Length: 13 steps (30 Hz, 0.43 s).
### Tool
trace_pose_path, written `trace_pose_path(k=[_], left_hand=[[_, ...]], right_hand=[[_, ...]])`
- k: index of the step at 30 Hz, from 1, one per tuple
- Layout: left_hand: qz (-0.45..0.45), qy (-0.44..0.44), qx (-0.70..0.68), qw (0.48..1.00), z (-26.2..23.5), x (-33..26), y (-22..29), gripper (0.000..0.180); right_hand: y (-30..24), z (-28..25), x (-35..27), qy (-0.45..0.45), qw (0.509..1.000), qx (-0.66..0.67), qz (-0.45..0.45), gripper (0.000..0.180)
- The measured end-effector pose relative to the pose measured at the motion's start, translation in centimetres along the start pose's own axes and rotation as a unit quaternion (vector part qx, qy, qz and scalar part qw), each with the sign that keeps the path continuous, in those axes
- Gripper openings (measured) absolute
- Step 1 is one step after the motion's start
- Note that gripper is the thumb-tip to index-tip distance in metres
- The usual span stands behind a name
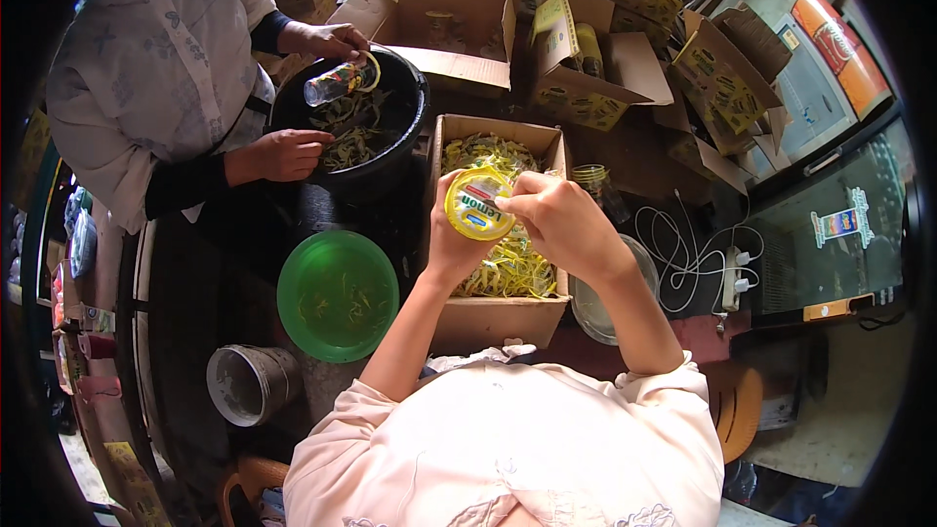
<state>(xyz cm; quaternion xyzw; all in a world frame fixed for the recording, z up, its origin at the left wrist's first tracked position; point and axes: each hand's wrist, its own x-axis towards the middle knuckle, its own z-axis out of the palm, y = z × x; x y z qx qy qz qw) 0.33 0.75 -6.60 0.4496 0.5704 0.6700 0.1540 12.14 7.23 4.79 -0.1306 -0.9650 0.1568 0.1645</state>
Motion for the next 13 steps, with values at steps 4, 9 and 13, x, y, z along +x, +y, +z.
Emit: trace_pose_path(k=[4,9,13], left_hand=[[-0.004,0.007,-0.003,1.0,-0.4,0.2,-0.7,0.07],[0.002,0.001,0.006,1.0,-0.3,0.2,-0.6,0.065],[0.004,0.0,-0.013,1.0,-0.5,0.2,-0.6,0.067]], right_hand=[[0.9,0.3,-0.6,-0.01,1.0,-0.008,0.002,0.029],[1.0,0.1,-0.8,-0.017,1.0,-0.012,0.004,0.028],[0.8,-0.8,-0.9,0.013,0.999,0.032,0.001,0.028]])
